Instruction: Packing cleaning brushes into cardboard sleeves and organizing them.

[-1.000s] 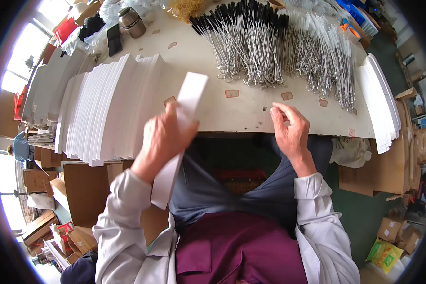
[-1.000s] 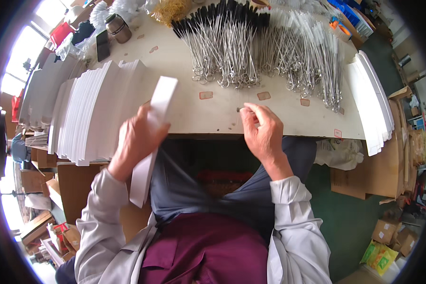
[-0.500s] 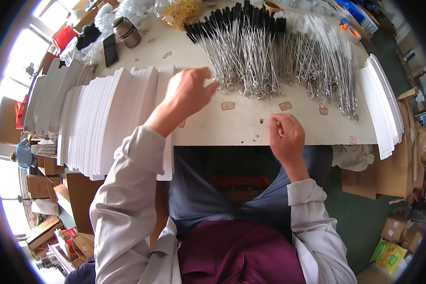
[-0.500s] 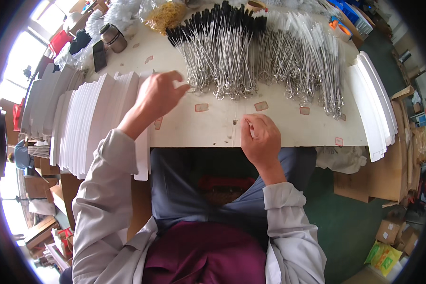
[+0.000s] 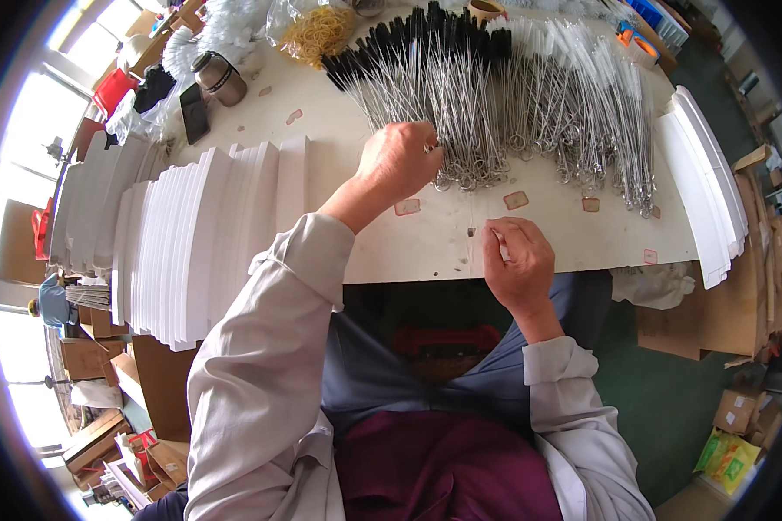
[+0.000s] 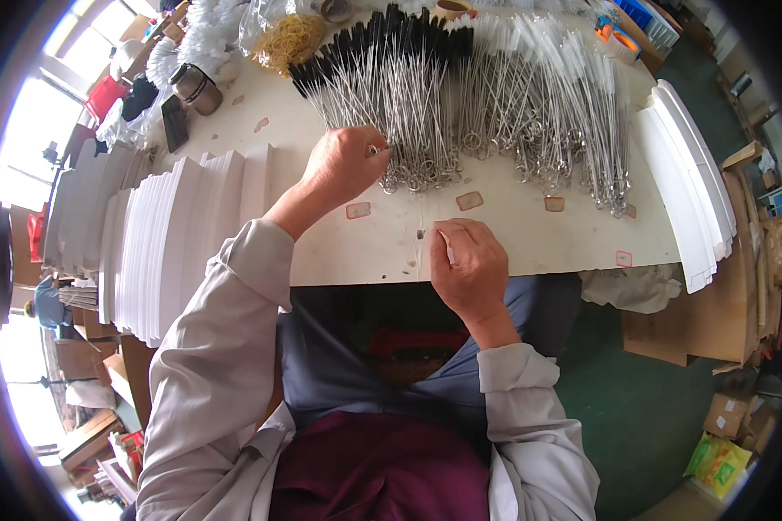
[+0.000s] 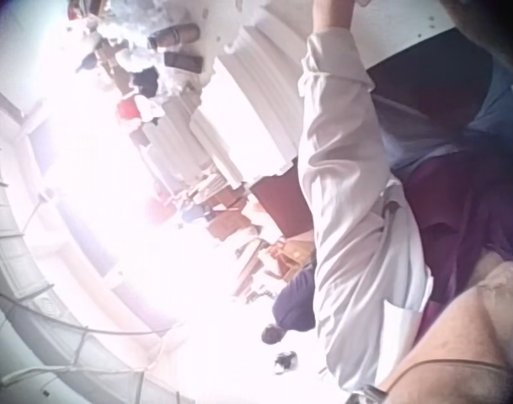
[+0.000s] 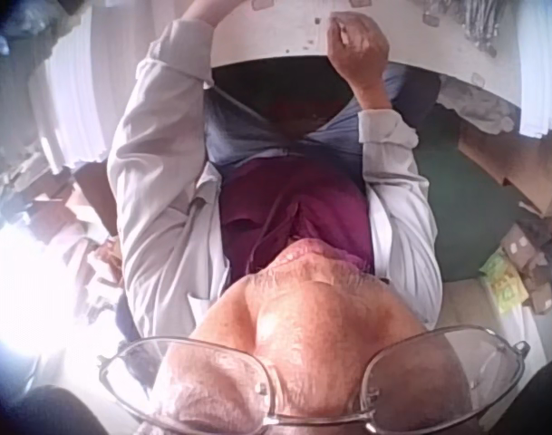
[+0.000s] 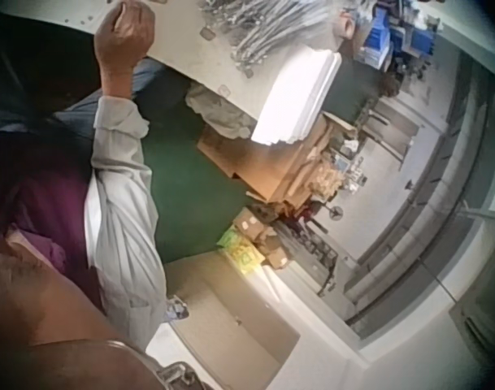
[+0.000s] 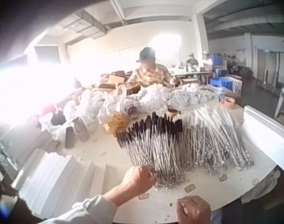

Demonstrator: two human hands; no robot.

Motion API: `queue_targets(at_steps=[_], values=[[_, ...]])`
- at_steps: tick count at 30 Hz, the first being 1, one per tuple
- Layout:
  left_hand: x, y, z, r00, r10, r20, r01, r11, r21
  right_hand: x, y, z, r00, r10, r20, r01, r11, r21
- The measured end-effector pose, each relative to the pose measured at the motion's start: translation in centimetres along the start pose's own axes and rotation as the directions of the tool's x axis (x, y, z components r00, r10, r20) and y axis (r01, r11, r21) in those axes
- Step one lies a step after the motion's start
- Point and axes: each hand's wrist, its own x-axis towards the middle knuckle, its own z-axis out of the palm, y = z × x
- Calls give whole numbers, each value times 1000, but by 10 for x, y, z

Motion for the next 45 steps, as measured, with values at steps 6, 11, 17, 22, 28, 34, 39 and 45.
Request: queue_targets(at_steps=[6, 11, 17, 22, 28, 34, 39, 45], values=[[11, 2, 9, 997, 4, -76, 2, 997, 82, 1, 0, 0, 999, -51, 5, 51, 998, -45], [11, -4, 2, 998, -56, -30, 55, 998, -32, 2, -1, 0, 997, -72, 6, 72, 996, -52], [7, -3, -47, 983, -181, 16, 177, 938, -297, 1, 0, -1, 996, -93, -10, 93, 995, -45], [9, -3, -60, 985, -174, 1, 153, 864, -480, 1, 0, -1, 995, -98, 1, 98, 994, -47], [22, 16, -89, 987, -116, -111, 62, 911, -408, 0, -1, -2, 998, -58, 23, 58, 997, -43], [28, 22, -112, 975, -76, -211, 2, 945, -328, 10, -8, -3, 994, 85, 71, -91, 992, 87], [17, 29, -122, 964, -46, -261, -43, 945, -324, 65, -46, 15, 932, -311, 185, 307, 950, 53], [-7, 50, -149, 928, 23, -372, -130, 956, -263, 106, -47, 87, 855, -269, 444, 383, 904, -189]])
